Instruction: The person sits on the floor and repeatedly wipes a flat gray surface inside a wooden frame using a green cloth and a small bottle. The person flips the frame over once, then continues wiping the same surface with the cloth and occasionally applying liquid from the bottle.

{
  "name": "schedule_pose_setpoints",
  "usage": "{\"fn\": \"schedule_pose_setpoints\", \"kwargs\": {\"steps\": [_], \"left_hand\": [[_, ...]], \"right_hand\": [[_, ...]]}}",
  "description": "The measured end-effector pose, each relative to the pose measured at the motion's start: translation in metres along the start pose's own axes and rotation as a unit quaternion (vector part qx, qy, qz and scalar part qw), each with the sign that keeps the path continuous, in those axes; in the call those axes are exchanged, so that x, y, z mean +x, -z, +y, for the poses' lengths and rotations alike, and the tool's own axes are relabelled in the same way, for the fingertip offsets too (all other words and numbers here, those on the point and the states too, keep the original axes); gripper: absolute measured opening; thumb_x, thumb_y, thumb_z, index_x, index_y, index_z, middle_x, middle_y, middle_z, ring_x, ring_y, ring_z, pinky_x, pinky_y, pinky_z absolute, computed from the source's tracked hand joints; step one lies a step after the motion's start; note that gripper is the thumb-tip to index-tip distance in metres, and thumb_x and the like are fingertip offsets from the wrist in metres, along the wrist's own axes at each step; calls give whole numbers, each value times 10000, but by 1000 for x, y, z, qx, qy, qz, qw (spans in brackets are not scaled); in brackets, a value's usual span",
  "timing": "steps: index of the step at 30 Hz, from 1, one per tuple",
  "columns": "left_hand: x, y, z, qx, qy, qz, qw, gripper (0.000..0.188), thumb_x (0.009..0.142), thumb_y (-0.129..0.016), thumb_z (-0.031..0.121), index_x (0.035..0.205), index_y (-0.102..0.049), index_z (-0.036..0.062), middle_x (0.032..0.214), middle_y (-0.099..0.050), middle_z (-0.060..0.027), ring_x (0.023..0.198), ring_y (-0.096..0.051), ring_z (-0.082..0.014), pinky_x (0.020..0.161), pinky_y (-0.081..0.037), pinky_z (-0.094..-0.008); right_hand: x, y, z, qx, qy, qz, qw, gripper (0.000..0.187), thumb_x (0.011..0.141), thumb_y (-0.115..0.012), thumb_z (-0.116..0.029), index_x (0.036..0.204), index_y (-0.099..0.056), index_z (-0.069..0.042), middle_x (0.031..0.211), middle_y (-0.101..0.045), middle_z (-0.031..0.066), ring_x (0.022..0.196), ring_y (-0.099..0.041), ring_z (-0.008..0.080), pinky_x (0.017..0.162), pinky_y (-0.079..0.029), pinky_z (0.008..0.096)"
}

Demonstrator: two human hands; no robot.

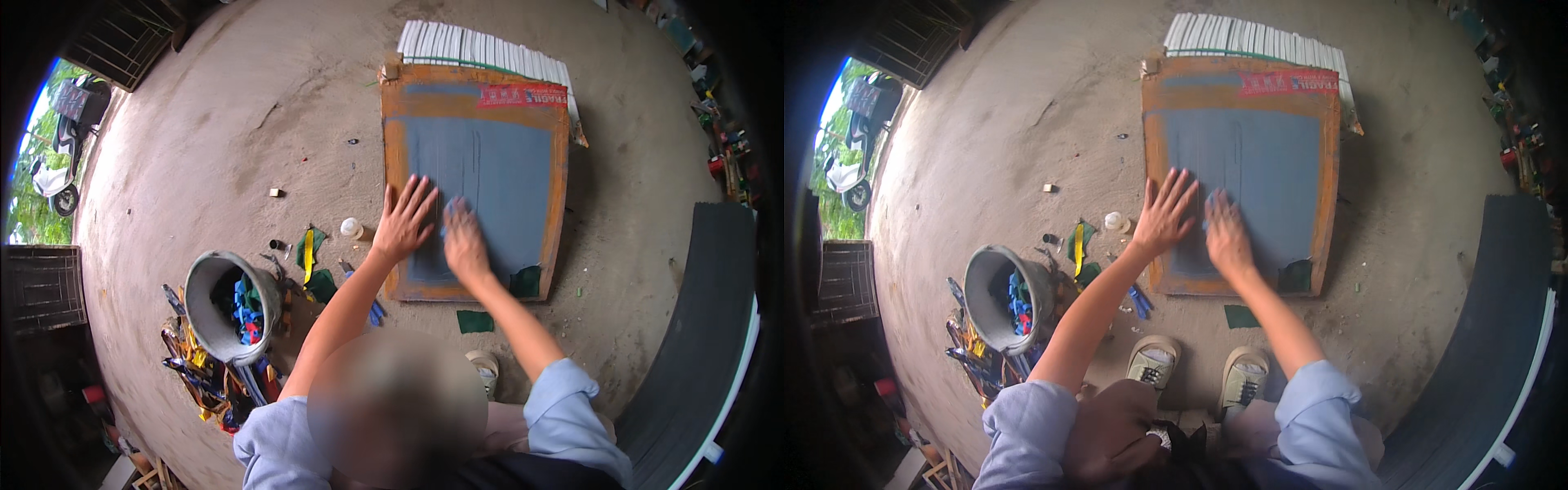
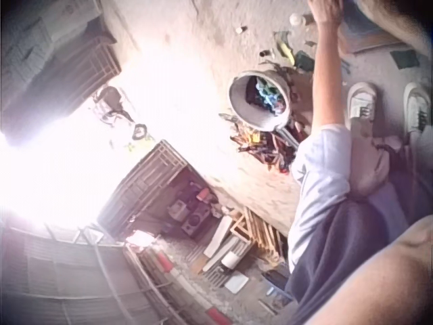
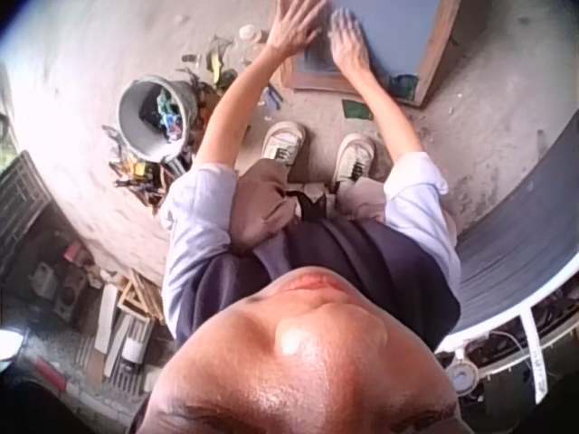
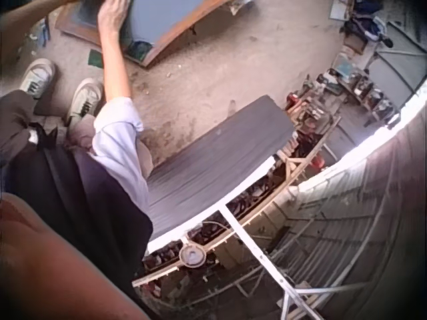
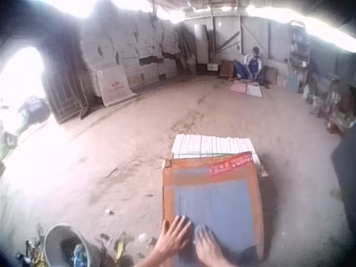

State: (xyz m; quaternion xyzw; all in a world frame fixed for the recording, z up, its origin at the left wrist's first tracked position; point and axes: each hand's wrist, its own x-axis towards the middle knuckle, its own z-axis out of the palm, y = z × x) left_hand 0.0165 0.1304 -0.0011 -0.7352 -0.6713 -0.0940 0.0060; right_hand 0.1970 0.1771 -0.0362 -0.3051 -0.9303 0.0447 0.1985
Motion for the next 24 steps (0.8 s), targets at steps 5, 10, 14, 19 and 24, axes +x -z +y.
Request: {"fn": "schedule_pose_setpoints", "kwargs": {"steps": [5, 10, 14, 19, 24], "left_hand": [[-65, 29, 9, -24, -64, -172, 983, 778, 891, -596, 329, 1512, -167, 145, 1558, -185, -115, 1441, -165, -296, 1110, -244, -564], [-59, 100, 26, -368, -17, -20, 929, 770, 875, -660, 243, 1489, -209, 130, 1387, -449, -213, 1160, -565, -336, 890, -496, -450], [-37, 180, 61, -442, 15, -40, 896, 424, 823, -721, 248, 1180, -572, 73, 853, -700, -130, 753, -681, -269, 694, -533, -374], [-39, 200, 71, -332, -28, -7, 943, 246, 823, -707, 249, 914, -638, 31, 816, -695, -129, 771, -674, -297, 698, -527, -372], [-68, 158, 51, -223, -1, -97, 970, 238, 849, -658, 231, 952, -612, 21, 831, -682, -148, 788, -668, -324, 721, -524, -412]], "right_hand": [[-12, 62, -2, 44, 90, -173, 980, 448, 892, -463, 1, 1340, -473, 8, 1262, -548, 232, 1171, -554, 281, 999, -453, 405], [52, 176, -28, 232, -78, -157, 957, 221, 873, -556, -2, 1093, -560, 21, 755, -659, 214, 638, -684, 273, 608, -561, 381], [54, 238, -53, 270, -59, -144, 950, 123, 839, -622, -38, 946, -589, 14, 884, -679, 140, 814, -693, 200, 669, -555, 317], [35, 258, -63, 295, -116, -131, 939, 156, 836, -644, -66, 961, -595, 14, 949, -664, 156, 865, -668, 253, 764, -528, 369], [-3, 212, 10, 246, -123, -153, 949, 174, 851, -628, -75, 1003, -591, 1, 958, -645, 164, 962, -630, 305, 835, -493, 392]]}}
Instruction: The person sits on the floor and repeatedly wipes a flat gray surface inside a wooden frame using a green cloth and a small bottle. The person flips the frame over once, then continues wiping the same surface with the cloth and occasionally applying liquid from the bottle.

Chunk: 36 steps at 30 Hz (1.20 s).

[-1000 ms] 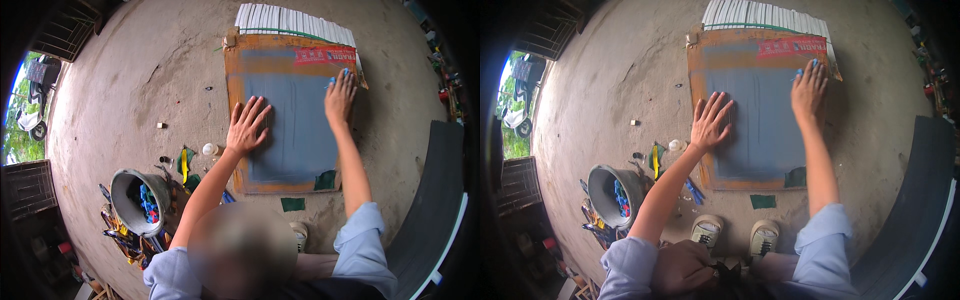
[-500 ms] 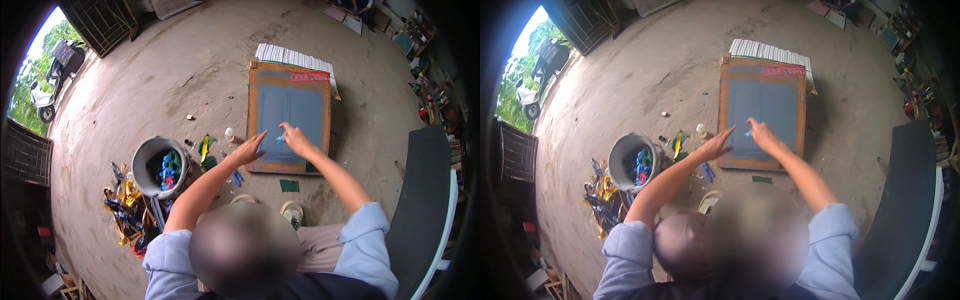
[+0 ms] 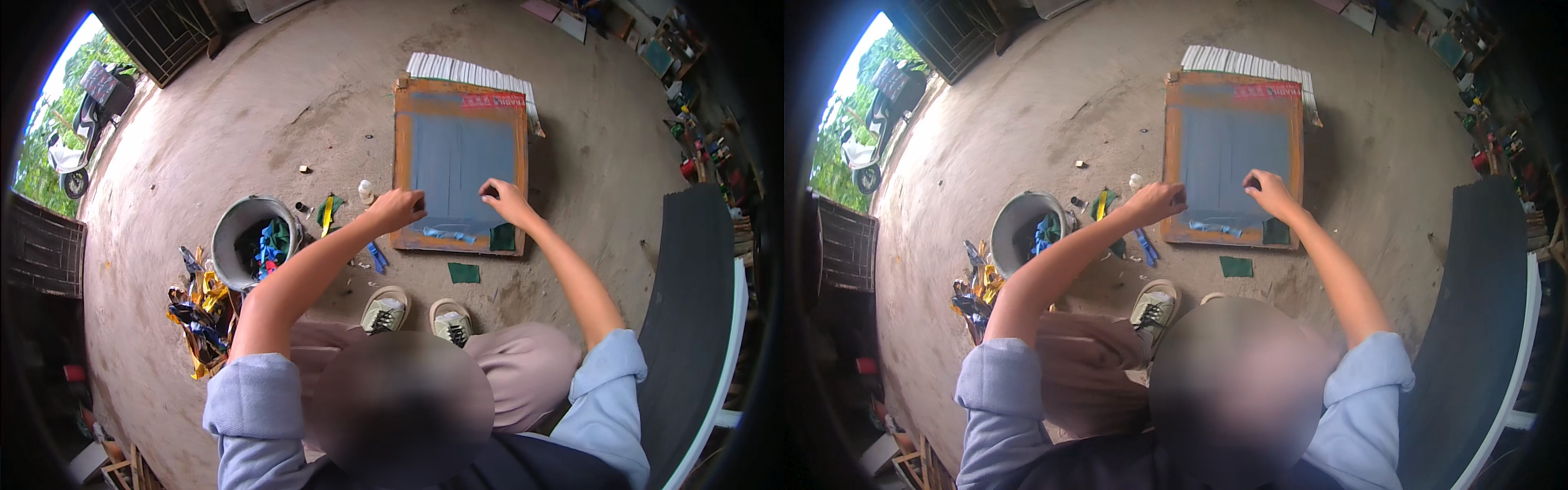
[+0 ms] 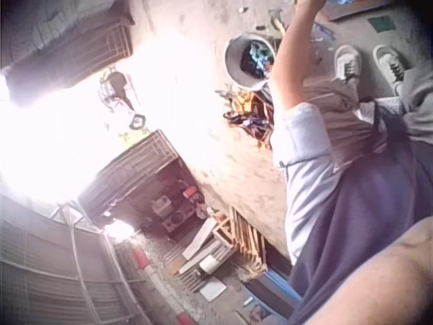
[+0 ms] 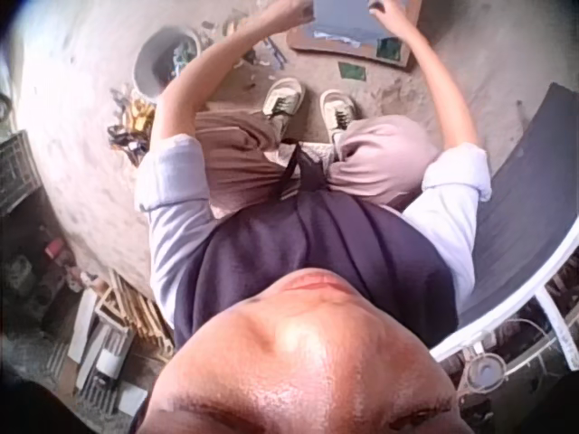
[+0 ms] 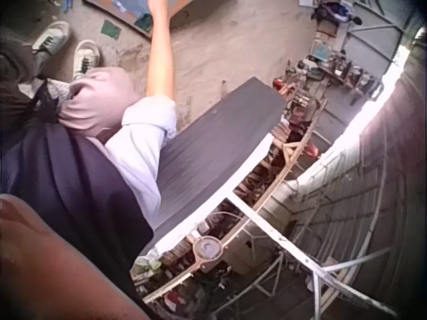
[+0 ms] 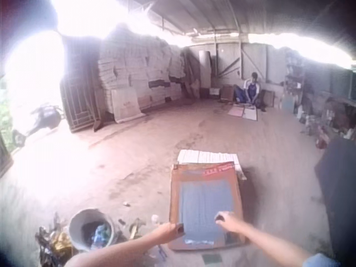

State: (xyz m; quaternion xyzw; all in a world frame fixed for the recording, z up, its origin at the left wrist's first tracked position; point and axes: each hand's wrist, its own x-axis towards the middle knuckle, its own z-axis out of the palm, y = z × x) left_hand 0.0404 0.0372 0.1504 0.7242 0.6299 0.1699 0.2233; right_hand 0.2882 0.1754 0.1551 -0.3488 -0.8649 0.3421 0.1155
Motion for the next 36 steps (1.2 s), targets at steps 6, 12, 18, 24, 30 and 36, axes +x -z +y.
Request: {"fn": "schedule_pose_setpoints", "kwargs": {"steps": [6, 12, 18, 24, 30, 36], "left_hand": [[-1, -109, -36, -43, 49, -43, 997, 241, 838, -643, 221, 1034, -593, 90, 1031, -581, -117, 1037, -571, -307, 884, -497, -404], [-3, -185, -31, 48, 11, 27, 998, 433, 736, -757, 278, 1106, -557, 170, 1109, -486, -64, 1062, -463, -287, 888, -379, -444], [-5, -208, -47, 145, -38, 72, 986, 364, 704, -749, 248, 1018, -567, 267, 1110, -444, -37, 1036, -440, -266, 874, -333, -485], [-8, -212, -45, 137, -88, 73, 984, 341, 746, -685, 207, 1063, -591, 291, 1188, -453, -22, 1121, -432, -246, 923, -318, -496], [-19, -222, -50, 220, -78, 87, 968, 332, 757, -666, 202, 1079, -608, 264, 1275, -432, -18, 1220, -392, -216, 977, -303, -499], [-30, -196, -53, 153, -96, 115, 977, 253, 806, -641, 186, 1049, -593, 135, 1184, -505, -52, 1120, -464, -257, 977, -337, -454]], "right_hand": [[-50, -60, 131, -110, -119, 31, 986, 273, 874, -612, -48, 1139, -545, -40, 1089, -538, 144, 1071, -565, 324, 870, -494, 408], [-60, -95, 144, -187, -53, 53, 979, 378, 846, -660, -84, 1203, -534, -81, 1114, -469, 115, 1047, -539, 297, 877, -495, 410], [-51, -108, 145, -152, -16, 118, 981, 153, 836, -637, -30, 973, -574, -60, 1033, -487, 78, 935, -536, 260, 795, -481, 404], [-55, -111, 148, -157, -14, 142, 977, 121, 833, -635, -36, 934, -572, -52, 1013, -494, 69, 935, -525, 260, 814, -464, 414], [-49, -125, 129, -83, 22, 83, 993, 106, 838, -641, -64, 926, -584, -46, 970, -530, 74, 965, -537, 276, 840, -462, 414], [-18, -137, 100, -65, 70, 122, 988, 149, 833, -652, -72, 957, -575, -38, 989, -530, 84, 959, -550, 272, 844, -468, 409]]}}
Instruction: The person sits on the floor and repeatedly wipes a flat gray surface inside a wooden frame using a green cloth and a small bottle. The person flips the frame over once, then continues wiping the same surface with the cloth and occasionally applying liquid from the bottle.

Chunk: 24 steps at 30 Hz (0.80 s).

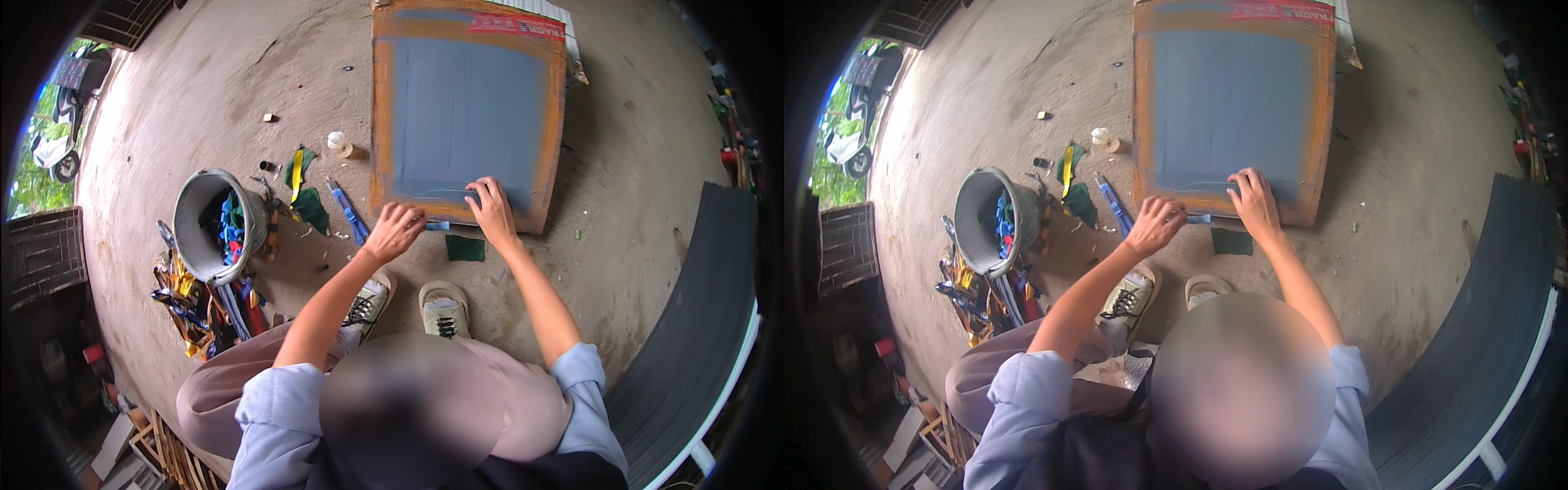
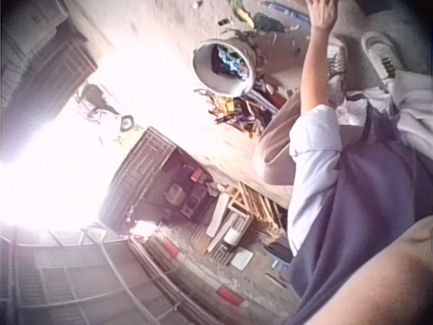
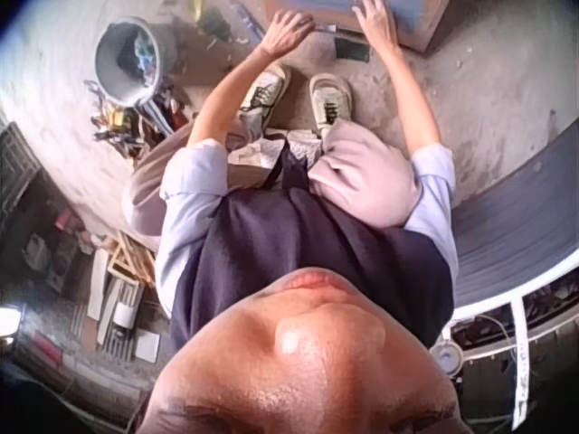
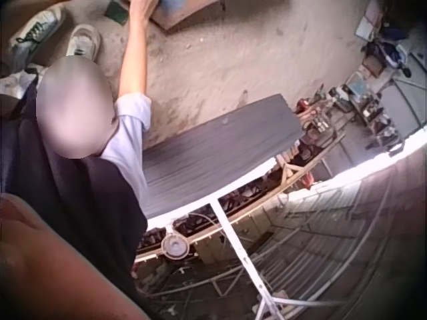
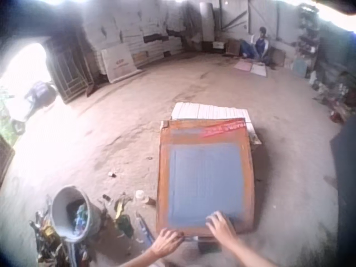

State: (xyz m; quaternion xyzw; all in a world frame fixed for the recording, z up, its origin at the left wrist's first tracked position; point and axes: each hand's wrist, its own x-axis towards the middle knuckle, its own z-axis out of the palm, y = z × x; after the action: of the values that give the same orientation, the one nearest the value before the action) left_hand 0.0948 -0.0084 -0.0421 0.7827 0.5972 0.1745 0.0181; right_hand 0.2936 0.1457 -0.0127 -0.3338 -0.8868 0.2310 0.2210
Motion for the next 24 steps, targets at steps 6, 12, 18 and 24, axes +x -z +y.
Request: {"fn": "schedule_pose_setpoints", "kwargs": {"steps": [6, 12, 18, 24], "left_hand": [[-16, 42, -30, 62, 217, 72, 971, 339, 811, -655, 190, 1126, -557, 113, 1168, -513, -81, 1117, -469, -285, 969, -333, -451], [8, 23, -18, -20, 258, 108, 960, 417, 807, -687, 194, 1182, -523, 116, 1127, -509, -89, 1093, -483, -287, 938, -348, -434], [46, 5, -25, -75, 334, 104, 934, 293, 802, -701, 253, 993, -539, 101, 900, -559, -62, 872, -572, -243, 726, -429, -371], [45, 1, -35, -94, 304, 146, 937, 289, 766, -733, 264, 894, -535, 98, 772, -550, -50, 734, -589, -238, 647, -461, -369]], "right_hand": [[29, -22, -9, -66, 21, 11, 998, 187, 800, -686, -79, 948, -572, -69, 987, -529, 66, 941, -563, 240, 815, -475, 384], [34, -30, -13, -139, 72, 51, 986, 203, 752, -727, -106, 895, -583, -96, 945, -543, 40, 860, -584, 212, 729, -500, 363], [47, -33, -6, -222, 133, 31, 965, 189, 725, -705, -75, 864, -577, -76, 813, -560, 40, 739, -606, 181, 608, -544, 297], [53, -36, 2, -246, 132, 26, 960, 189, 721, -682, -40, 864, -560, -60, 782, -563, 56, 700, -617, 193, 586, -568, 293]]}}
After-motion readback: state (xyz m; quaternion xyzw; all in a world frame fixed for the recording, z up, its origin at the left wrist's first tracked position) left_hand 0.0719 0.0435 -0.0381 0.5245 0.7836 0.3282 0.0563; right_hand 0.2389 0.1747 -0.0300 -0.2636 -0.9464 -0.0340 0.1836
